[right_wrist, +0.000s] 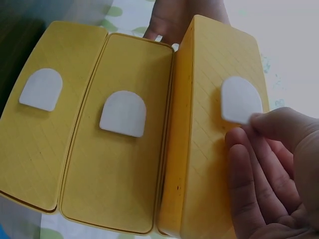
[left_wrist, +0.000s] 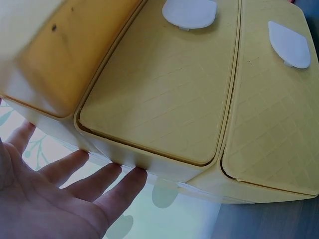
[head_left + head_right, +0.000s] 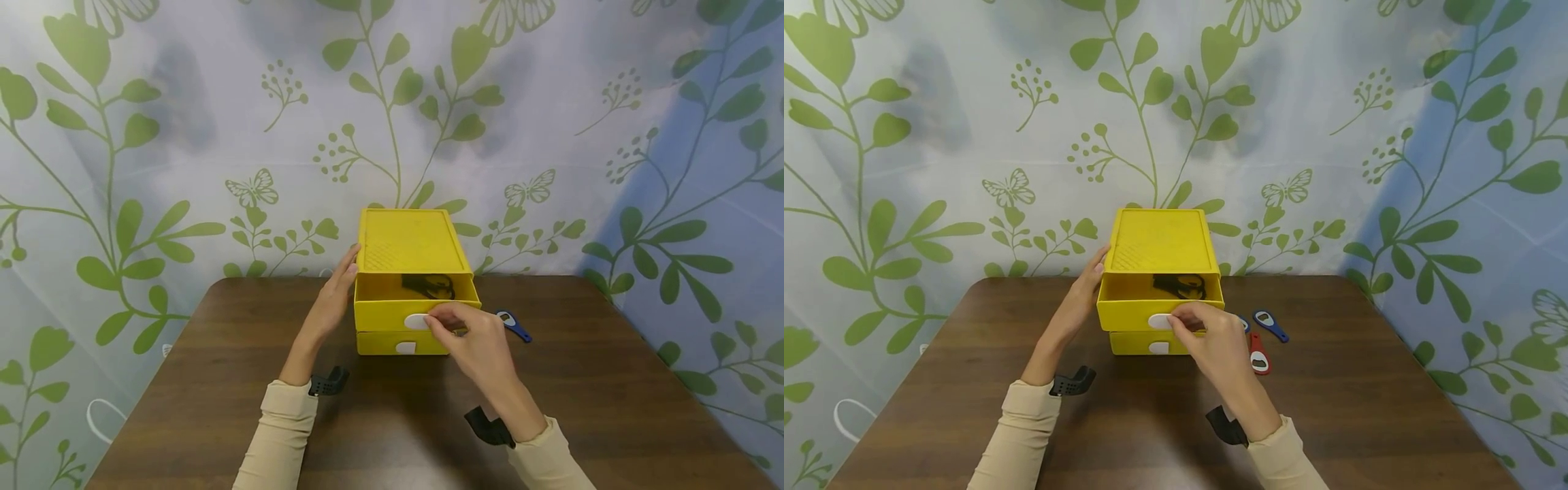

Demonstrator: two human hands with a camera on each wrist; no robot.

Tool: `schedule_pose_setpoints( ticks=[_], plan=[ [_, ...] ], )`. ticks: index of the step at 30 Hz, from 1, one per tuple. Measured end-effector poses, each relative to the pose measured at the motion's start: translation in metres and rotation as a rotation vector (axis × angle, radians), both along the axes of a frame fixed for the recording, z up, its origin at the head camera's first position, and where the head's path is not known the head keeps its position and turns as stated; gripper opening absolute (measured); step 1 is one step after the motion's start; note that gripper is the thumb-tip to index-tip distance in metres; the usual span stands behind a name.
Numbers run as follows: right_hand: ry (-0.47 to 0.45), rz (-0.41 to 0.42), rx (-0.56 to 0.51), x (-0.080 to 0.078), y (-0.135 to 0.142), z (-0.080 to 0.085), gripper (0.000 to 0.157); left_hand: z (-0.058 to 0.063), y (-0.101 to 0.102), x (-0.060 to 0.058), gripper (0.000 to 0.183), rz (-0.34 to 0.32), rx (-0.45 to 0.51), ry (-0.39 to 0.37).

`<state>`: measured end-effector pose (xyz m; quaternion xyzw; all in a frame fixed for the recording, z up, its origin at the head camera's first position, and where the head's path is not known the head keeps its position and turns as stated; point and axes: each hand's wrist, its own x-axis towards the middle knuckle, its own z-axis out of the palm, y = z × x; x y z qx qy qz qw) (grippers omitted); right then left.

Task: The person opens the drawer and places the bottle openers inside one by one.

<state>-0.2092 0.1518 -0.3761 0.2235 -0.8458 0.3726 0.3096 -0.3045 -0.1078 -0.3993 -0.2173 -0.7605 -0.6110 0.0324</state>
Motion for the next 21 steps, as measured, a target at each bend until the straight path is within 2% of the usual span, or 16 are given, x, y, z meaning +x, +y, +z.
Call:
schedule_pose_setpoints(
  ticks=[10, 21],
  plan=[
    [0.101, -0.013, -0.012, -0.018, -0.001, -0.004, 0.01, 0.0, 0.001, 0.001, 0.056, -0.001, 0.01, -0.008],
    [0.081, -0.01, -0.044, -0.03, 0.0, -0.005, 0.009, 0.0, 0.002, 0.004, 0.057, 0.017, 0.002, -0.009]
  ],
)
